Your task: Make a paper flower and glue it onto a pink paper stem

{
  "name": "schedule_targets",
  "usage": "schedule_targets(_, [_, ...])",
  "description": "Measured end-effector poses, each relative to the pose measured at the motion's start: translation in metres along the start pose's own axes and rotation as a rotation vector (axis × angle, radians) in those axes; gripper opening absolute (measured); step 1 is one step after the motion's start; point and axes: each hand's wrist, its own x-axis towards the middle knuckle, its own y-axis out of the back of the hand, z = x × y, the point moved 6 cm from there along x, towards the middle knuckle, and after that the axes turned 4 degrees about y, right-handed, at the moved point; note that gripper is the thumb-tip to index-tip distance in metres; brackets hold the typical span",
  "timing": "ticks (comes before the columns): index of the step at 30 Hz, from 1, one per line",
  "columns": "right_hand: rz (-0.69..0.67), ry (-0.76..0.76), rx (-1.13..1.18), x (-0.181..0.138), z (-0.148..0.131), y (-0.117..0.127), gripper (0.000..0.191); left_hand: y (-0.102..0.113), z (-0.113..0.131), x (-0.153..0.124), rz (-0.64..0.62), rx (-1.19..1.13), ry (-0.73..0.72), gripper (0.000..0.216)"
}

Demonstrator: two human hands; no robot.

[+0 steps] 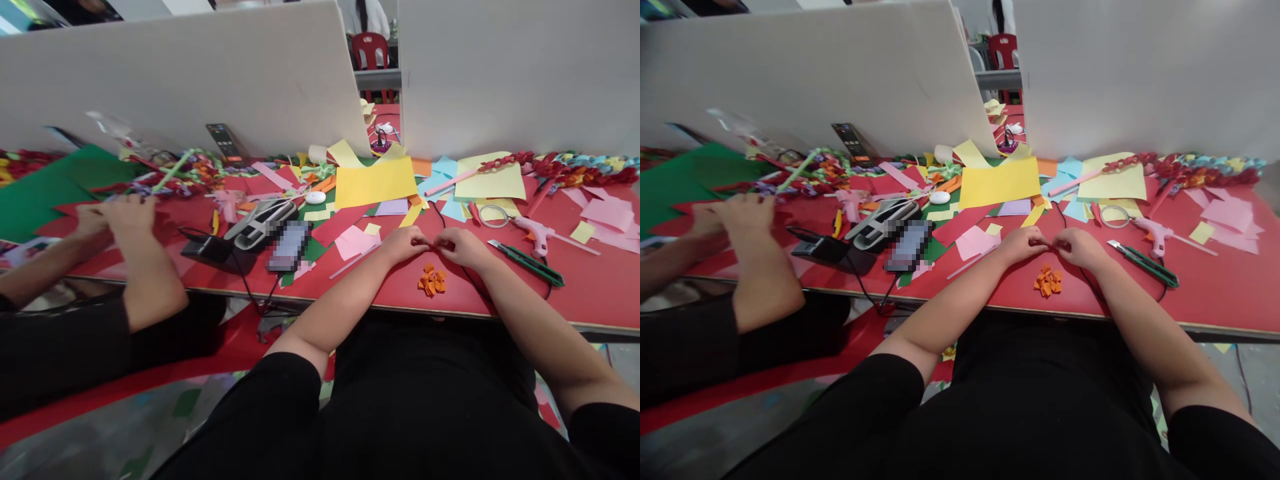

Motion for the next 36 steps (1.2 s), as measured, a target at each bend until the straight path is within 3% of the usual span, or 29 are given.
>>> schedule_targets(9, [0.000, 0.062, -0.103, 0.000, -0.004, -0.002, 0.019, 0.000, -0.003, 0.000, -0.009, -0.028, 0.014, 0.021])
schedule_targets(20, [0.029, 0.101, -0.067, -0.001, -0.011, -0.004, 0.021, -0.002, -0.009, 0.002, -0.002, -0.041, 0.000, 0.020])
schedule_targets(36, [0.024, 0.049, -0.026, -0.003, -0.002, -0.002, 0.022, -0.002, -0.006, 0.003, -0.032, -0.047, 0.007, 0.021])
